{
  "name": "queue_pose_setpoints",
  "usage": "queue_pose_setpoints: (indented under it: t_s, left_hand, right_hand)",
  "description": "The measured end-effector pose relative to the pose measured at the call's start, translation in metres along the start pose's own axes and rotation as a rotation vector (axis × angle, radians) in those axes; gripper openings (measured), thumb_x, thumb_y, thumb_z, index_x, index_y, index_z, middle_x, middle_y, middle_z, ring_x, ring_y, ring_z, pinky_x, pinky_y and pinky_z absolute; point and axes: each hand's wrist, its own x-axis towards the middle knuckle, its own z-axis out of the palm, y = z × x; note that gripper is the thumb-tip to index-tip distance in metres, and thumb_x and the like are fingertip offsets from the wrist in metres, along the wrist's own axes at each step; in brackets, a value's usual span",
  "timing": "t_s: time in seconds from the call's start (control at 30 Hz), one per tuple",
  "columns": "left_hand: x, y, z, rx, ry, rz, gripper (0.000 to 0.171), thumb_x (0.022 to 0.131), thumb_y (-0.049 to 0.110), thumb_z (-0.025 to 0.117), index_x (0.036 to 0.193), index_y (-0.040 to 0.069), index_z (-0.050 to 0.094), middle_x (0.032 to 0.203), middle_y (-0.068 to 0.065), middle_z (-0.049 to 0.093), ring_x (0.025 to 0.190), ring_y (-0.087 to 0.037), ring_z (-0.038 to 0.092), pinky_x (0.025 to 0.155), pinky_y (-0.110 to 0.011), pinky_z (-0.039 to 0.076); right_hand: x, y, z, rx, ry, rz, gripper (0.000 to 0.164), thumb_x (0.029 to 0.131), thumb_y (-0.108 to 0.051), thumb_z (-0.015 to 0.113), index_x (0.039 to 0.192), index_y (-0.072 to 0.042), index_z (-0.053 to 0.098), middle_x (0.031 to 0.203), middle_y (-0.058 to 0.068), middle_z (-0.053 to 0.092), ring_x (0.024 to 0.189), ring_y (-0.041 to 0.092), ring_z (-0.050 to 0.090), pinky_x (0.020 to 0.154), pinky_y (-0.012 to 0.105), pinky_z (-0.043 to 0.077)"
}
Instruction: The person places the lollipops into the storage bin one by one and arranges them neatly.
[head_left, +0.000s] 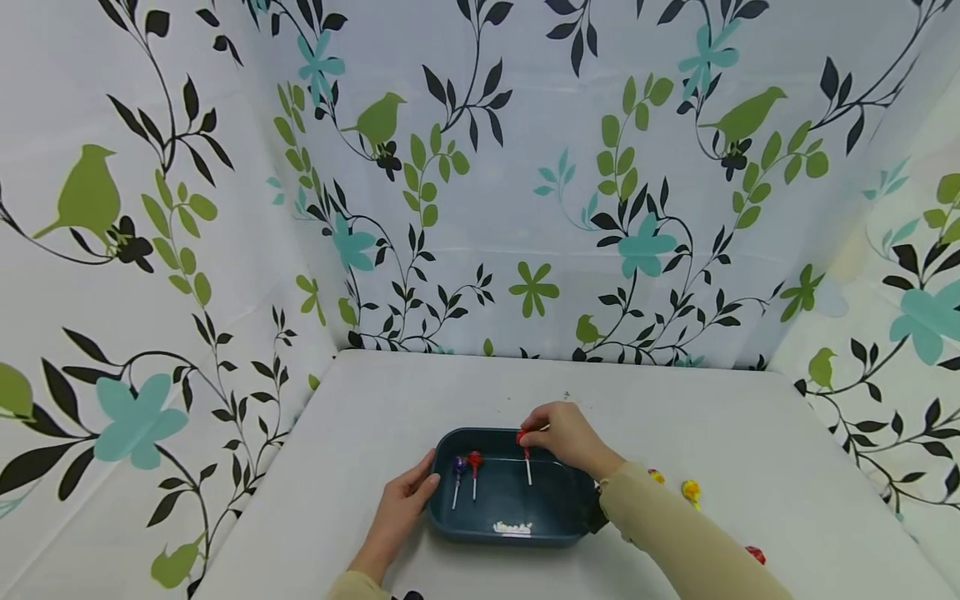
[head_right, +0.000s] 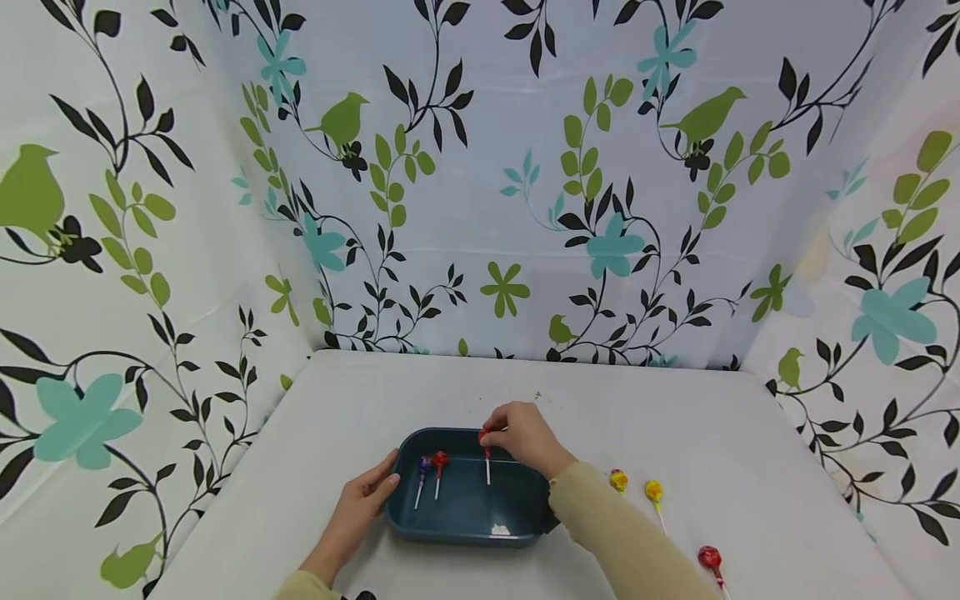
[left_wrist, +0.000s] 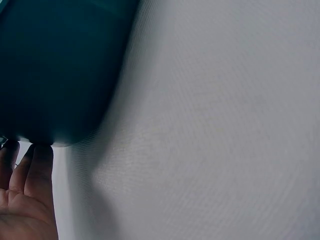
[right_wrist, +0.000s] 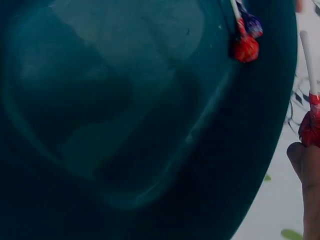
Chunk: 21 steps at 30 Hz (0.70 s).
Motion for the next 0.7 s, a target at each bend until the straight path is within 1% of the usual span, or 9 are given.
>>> queue_pose_setpoints:
  t_s: [0.17, 0.23, 0.3, 0.43, 0.57, 0.7]
  left_hand:
    - [0.000, 0.002, 0.000, 0.000, -0.002, 0.009, 0.047, 0.104, 0.018, 0.061, 0.149, 0.006, 0.052, 0.156, -0.016, 0.047, 0.145, -0.037, 0.045, 0.114, -0.046, 0.045]
    - [0.000, 0.002, 0.000, 0.003, -0.002, 0.009, 0.047, 0.104, 0.018, 0.061, 0.149, 0.006, 0.052, 0.156, -0.016, 0.047, 0.145, -0.038, 0.046, 0.113, -0.046, 0.046]
    - [-0.001, 0.002, 0.000, 0.002, -0.004, 0.005, 0.047, 0.104, 0.018, 0.061, 0.149, 0.006, 0.052, 0.155, -0.017, 0.047, 0.145, -0.038, 0.046, 0.112, -0.045, 0.047]
    - [-0.001, 0.001, 0.000, -0.006, -0.005, -0.010, 0.047, 0.104, 0.018, 0.061, 0.149, 0.006, 0.052, 0.155, -0.017, 0.047, 0.145, -0.038, 0.045, 0.111, -0.045, 0.047]
    - [-0.001, 0.001, 0.000, -0.012, -0.007, -0.011, 0.047, 0.104, 0.018, 0.060, 0.149, 0.006, 0.052, 0.155, -0.017, 0.047, 0.144, -0.038, 0.046, 0.111, -0.046, 0.048]
    - [-0.002, 0.003, -0.001, -0.014, -0.011, -0.013, 0.047, 0.104, 0.017, 0.060, 0.149, 0.006, 0.051, 0.155, -0.017, 0.047, 0.144, -0.039, 0.046, 0.110, -0.046, 0.049]
  right_hand:
    - [0.016, -0.010, 0.014, -0.069, -0.081, -0.046, 0.007, 0.087, -0.013, 0.081, 0.092, -0.009, 0.079, 0.084, -0.002, 0.076, 0.080, 0.009, 0.066, 0.073, 0.029, 0.060]
    - [0.021, -0.012, 0.021, -0.089, -0.108, -0.063, 0.005, 0.087, -0.013, 0.082, 0.089, -0.009, 0.079, 0.082, -0.001, 0.076, 0.075, 0.007, 0.063, 0.068, 0.027, 0.057]
    - [0.023, -0.014, 0.028, -0.113, -0.125, -0.096, 0.005, 0.086, -0.012, 0.082, 0.086, -0.008, 0.078, 0.079, 0.000, 0.075, 0.070, 0.007, 0.060, 0.062, 0.025, 0.054]
    - [0.027, -0.013, 0.042, -0.180, -0.156, -0.122, 0.009, 0.086, -0.011, 0.082, 0.080, -0.008, 0.075, 0.075, 0.000, 0.072, 0.064, 0.007, 0.056, 0.057, 0.023, 0.051]
    - [0.032, -0.015, 0.050, -0.258, -0.192, -0.111, 0.012, 0.084, -0.010, 0.083, 0.078, -0.008, 0.074, 0.073, 0.000, 0.070, 0.063, 0.008, 0.056, 0.058, 0.024, 0.051]
    - [0.035, -0.020, 0.056, -0.290, -0.220, -0.080, 0.013, 0.084, -0.008, 0.083, 0.076, -0.006, 0.073, 0.073, 0.002, 0.069, 0.063, 0.009, 0.057, 0.058, 0.028, 0.054]
